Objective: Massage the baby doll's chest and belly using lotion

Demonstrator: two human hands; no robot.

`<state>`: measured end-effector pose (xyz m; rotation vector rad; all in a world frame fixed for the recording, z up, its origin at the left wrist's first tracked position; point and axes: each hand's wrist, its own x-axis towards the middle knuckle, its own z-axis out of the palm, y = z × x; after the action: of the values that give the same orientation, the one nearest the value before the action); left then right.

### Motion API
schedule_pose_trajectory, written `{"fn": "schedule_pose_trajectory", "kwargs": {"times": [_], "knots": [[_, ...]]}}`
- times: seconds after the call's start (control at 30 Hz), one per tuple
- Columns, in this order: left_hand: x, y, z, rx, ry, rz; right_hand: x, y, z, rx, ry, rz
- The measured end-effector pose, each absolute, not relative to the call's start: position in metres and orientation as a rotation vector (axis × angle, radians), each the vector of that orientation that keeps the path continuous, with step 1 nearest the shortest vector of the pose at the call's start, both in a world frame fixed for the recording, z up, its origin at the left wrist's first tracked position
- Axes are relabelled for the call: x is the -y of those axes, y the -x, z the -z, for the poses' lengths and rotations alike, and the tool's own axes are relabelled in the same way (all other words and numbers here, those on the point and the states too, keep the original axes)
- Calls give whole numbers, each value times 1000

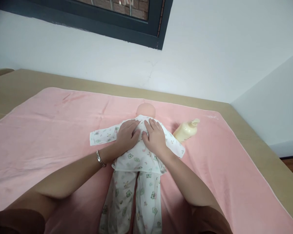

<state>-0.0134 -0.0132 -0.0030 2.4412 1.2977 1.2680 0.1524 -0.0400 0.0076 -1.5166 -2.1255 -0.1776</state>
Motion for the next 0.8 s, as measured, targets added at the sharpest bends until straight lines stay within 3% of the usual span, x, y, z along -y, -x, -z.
{"fn": "schedule_pose_trajectory", "kwargs": {"times": [0.23,0.4,0.8], "knots": [[5,14,8,-1060,-2494,-1351,38,-156,-6,2118,1390,167],[12,14,9,-1140,-2469,-1478,45,-151,0,1927,1339,251],[6,12,6,-1236,-2430,-1208,37,-156,-7,2188,1462,147]]}}
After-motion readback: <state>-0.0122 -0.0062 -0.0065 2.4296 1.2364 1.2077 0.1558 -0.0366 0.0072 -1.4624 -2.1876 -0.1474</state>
